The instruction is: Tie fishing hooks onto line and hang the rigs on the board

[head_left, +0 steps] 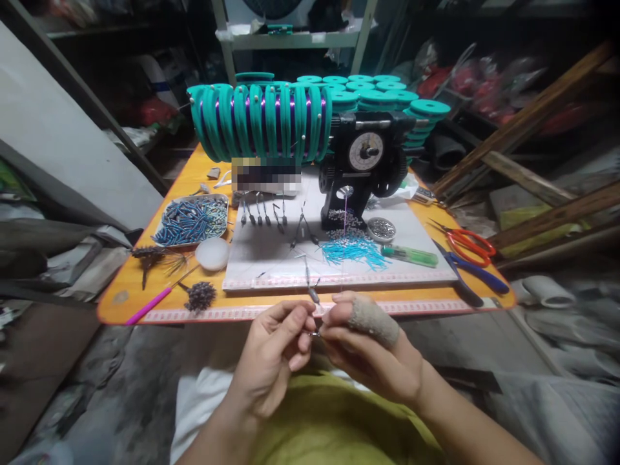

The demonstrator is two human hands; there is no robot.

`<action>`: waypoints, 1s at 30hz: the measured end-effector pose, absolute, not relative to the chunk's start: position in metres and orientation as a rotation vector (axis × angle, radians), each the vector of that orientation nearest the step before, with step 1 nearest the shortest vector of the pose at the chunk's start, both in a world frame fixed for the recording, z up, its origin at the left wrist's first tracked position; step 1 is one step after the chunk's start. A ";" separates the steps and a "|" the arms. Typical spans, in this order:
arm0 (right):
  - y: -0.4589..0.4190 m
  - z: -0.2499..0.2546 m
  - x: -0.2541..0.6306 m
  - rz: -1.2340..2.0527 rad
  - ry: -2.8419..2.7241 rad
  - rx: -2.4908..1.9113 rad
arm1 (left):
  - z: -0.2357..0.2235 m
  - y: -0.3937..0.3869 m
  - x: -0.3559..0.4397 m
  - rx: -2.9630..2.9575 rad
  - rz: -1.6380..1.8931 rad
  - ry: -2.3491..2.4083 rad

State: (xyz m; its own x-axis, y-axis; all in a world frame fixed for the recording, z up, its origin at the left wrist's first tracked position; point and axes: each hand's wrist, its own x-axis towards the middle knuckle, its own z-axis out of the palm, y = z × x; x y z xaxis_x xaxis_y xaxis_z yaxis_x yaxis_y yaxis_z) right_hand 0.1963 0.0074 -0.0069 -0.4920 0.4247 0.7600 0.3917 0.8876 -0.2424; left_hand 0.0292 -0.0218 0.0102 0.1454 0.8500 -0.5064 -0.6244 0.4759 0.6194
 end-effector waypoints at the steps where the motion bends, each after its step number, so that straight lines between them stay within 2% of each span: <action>1: 0.007 -0.007 0.196 0.060 -2.139 -0.579 | 0.011 -0.020 0.029 0.271 1.094 0.908; 5: 0.002 0.002 0.191 0.147 -2.066 -0.637 | 0.008 -0.013 0.027 0.316 1.139 0.857; 15: 0.000 0.017 0.177 0.216 -1.974 -0.827 | -0.002 -0.025 0.020 1.130 1.310 1.154; 30: 0.002 0.014 0.178 0.226 -2.022 -0.857 | 0.004 -0.025 0.016 1.394 1.403 1.247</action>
